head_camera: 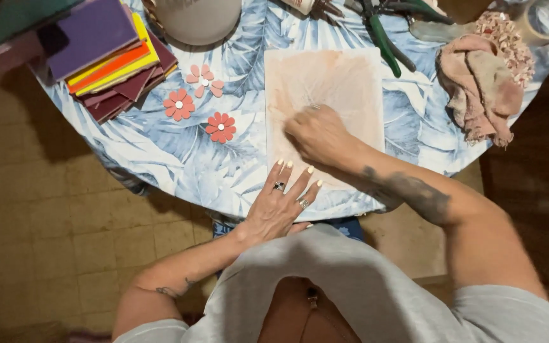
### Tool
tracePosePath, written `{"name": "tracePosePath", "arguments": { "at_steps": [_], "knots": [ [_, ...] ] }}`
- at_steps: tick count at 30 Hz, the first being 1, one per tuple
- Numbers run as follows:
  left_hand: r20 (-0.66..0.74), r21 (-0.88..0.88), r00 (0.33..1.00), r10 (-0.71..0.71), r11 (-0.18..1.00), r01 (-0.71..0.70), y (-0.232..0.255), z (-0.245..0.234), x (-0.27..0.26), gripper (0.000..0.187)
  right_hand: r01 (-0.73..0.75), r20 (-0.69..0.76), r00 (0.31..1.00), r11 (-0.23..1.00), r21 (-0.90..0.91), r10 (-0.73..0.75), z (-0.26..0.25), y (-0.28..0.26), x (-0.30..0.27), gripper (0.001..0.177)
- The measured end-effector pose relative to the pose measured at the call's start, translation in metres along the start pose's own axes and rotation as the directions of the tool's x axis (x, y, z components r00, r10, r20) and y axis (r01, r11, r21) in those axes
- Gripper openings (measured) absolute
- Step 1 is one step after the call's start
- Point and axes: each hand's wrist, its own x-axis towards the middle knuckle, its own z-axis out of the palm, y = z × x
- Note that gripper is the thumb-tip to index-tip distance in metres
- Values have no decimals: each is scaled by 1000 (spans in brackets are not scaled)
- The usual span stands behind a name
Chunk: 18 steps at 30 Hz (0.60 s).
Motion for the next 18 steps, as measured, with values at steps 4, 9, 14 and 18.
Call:
{"name": "tracePosePath", "arguments": {
  "at_steps": [4,9,14,18],
  "knots": [
    [-41,-4,999,14,1000,-15,-1,4,-1,72,-81,152,986,996,36,74,-44,3,-89,11],
    [-56,-73,998,27,997,-31,-3,-7,4,69,-223,376,907,974,52,187,-91,14,-105,6],
    [-187,-241,974,-129,967,82,-17,-30,23,52,-489,241,855,558,671,460,-93,-3,-54,19],
    [-306,-501,881,-361,848,174,-23,-33,38,43,-425,207,785,265,866,584,-87,-25,-33,21]
  ]
}}
